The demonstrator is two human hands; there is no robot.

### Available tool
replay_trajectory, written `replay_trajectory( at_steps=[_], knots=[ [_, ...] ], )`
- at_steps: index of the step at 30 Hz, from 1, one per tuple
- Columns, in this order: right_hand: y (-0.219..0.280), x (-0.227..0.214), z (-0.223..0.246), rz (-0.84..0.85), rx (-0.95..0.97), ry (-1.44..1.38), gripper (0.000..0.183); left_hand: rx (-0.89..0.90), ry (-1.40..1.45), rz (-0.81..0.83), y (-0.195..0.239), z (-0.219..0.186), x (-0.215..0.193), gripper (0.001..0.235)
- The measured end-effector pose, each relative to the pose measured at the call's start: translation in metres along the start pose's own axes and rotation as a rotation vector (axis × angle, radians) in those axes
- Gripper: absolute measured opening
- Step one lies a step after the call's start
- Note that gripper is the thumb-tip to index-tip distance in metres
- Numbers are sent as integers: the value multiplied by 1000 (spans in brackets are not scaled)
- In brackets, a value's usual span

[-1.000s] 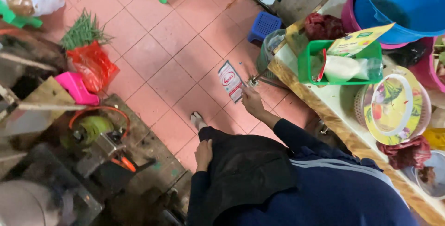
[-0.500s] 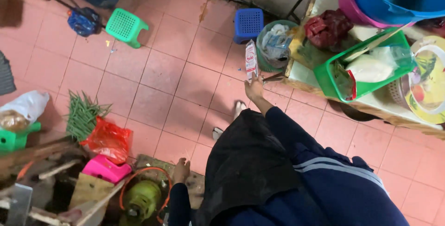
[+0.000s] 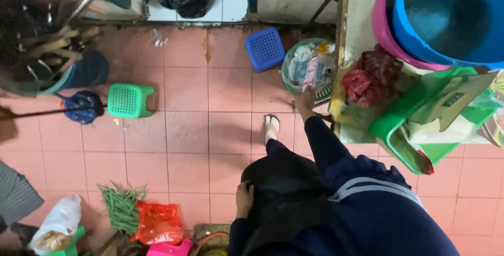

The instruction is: Stirring a large pot of stew and adding salt and seasoning from packets and plastic bags.

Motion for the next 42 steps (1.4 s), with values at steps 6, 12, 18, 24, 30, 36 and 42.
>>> replay_trajectory(
  at_steps=[6,12,18,24,30,36,42],
  knots=[
    [-60,-6,6,-118,195,-90,73,221,-207,34,-76,-26,-40,39],
    [-4,0,20,-158,191,0,35,306,-442,349,-162,-62,-112,46],
    [138,-191,168,-198,-263,-240,22,520,-671,424,-246,-127,-191,42],
    [205,-403,185,-779,-392,-56,31,704,-803,361,-300,-228,-207,40],
    [195,-503,43,-1011,82,69,28,979,-766,372,-273,-357,-147,40],
    [202,-550,16,-519,-11,-51,27,1170,-250,476,-118,-472,-72,34],
    [191,-528,-2,-188,-216,-54,24,1656,-152,362,43,-555,-24,23]
  ],
)
Point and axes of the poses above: each hand's wrist, its own y-axis away from the middle knuckle, its own x-axis out of the palm, z = x × y, the point moved 1 cm from there along -y, towards the middle knuckle, and after that the axes turned 5 degrees about -y, right-handed, at the moved point
